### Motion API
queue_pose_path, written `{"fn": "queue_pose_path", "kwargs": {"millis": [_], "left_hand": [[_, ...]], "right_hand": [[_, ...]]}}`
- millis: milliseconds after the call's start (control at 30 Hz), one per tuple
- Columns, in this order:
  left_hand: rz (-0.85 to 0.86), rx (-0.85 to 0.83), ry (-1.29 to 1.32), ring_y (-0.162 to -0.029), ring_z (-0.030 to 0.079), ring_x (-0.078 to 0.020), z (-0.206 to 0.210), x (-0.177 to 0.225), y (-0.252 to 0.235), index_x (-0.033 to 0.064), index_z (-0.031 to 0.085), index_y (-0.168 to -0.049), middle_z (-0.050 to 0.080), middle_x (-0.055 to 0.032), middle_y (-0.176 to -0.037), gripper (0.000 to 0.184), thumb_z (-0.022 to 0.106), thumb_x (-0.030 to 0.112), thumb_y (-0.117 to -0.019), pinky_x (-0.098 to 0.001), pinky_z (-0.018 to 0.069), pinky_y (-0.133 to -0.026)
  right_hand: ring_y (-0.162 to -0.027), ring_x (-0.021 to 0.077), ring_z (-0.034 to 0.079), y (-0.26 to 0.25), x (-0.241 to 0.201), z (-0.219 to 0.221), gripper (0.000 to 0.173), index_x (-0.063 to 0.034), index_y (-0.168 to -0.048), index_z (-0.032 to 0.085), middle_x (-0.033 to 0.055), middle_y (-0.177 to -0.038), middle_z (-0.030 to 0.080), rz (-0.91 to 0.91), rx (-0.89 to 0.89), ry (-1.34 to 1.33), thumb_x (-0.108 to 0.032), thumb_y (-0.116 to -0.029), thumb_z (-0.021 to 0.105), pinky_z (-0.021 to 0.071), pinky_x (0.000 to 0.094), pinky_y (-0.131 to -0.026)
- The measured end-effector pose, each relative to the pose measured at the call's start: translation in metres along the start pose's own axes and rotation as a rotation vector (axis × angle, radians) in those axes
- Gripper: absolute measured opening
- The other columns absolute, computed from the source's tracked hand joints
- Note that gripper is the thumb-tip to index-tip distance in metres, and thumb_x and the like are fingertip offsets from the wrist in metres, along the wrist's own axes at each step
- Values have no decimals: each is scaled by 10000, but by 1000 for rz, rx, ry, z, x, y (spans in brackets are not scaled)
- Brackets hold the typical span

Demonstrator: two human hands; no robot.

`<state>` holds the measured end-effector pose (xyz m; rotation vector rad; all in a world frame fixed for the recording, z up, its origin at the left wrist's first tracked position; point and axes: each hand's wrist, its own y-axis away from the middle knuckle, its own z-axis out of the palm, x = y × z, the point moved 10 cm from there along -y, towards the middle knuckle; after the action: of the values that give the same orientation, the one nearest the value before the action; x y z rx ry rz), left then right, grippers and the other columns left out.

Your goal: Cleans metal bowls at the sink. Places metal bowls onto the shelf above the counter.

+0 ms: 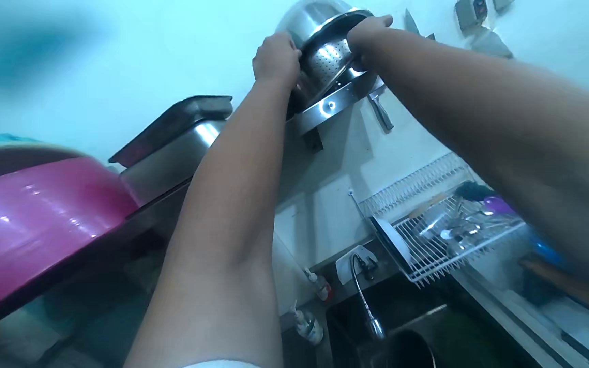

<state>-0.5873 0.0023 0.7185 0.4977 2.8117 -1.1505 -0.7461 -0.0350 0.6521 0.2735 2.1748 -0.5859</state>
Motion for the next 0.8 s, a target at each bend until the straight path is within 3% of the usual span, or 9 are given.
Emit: {"fn": "queue_pose_path", "kwargs": {"millis": [67, 133, 167, 233, 333, 400, 500, 600, 800], "left_hand": [[19, 1, 3, -1250, 601, -379, 6, 5, 6, 36, 635, -1251, 641, -204, -1298, 294, 512, 230, -1067, -609, 470, -1004], [30, 2, 8, -1241, 607, -377, 10, 7, 10, 40, 636, -1251, 650, -200, -1283, 302, 504, 242, -1070, -613, 471, -997], [37, -4, 7, -1233, 611, -381, 13, 8, 12, 40, 637, -1245, 655, -201, -1271, 299, 502, 243, -1071, -621, 471, -989], [50, -20, 9, -1205, 624, -385, 19, 10, 15, 39, 640, -1227, 665, -203, -1241, 289, 509, 240, -1066, -623, 480, -971], [138, -76, -12, -1200, 626, -388, 33, 20, 22, 35, 652, -1218, 674, -200, -1227, 291, 527, 249, -1064, -628, 467, -981], [235, -145, -13, -1219, 612, -374, 47, 26, 26, 38, 675, -1198, 674, -192, -1237, 298, 554, 271, -1057, -635, 426, -1019], [321, -185, 98, -1152, 637, -339, 53, 13, 24, 4, 685, -1155, 680, -193, -1177, 335, 549, 298, -1069, -566, 465, -1015], [153, -99, 161, -1147, 648, -361, 37, -41, 17, -17, 679, -1200, 683, -227, -1181, 343, 521, 260, -1073, -565, 476, -1020], [-74, -300, 18, -1278, 580, -415, 66, -112, 27, 26, 675, -1290, 643, -249, -1309, 323, 492, 178, -1072, -624, 417, -1077]], "right_hand": [[-1406, 383, 453, 19, 0, -7, 424, 150, -1386, 484, 307, -1480, 461, -118, -11, 46, -82, -1034, 536, 400, 521, -1123], [-1203, 369, 576, 29, 9, -19, 338, 131, -1230, 577, 278, -1306, 571, -161, 31, 25, -125, -1009, 577, 471, 557, -977], [-1223, 420, 580, 30, 13, -26, 377, 155, -1195, 580, 316, -1297, 578, -178, 79, 77, -148, -974, 626, 466, 616, -971], [-1318, 495, 514, 27, 16, -39, 573, 149, -1334, 484, 359, -1391, 508, -243, 179, 151, -159, -899, 695, 444, 672, -1001], [-1383, 548, 418, 27, 2, -39, 849, -31, -1569, 316, 349, -1521, 384, -481, 220, 201, -102, -842, 748, 411, 718, -1019], [-1376, 546, 420, 31, -6, -28, 728, -54, -1523, 422, 328, -1484, 442, -598, 157, 232, -57, -858, 720, 388, 743, -1013], [-1241, 469, 578, 34, -10, -13, 302, -7, -1232, 652, 279, -1261, 630, -623, 65, 261, -65, -936, 662, 452, 676, -985], [-1160, 455, 611, 38, -7, -3, 152, -10, -1061, 731, 271, -1184, 636, -617, 51, 331, -97, -952, 668, 490, 658, -926], [-1166, 430, 611, 53, 6, 12, 210, -27, -1147, 693, 227, -1187, 639, -707, 81, 368, -62, -949, 633, 484, 622, -948]]}}
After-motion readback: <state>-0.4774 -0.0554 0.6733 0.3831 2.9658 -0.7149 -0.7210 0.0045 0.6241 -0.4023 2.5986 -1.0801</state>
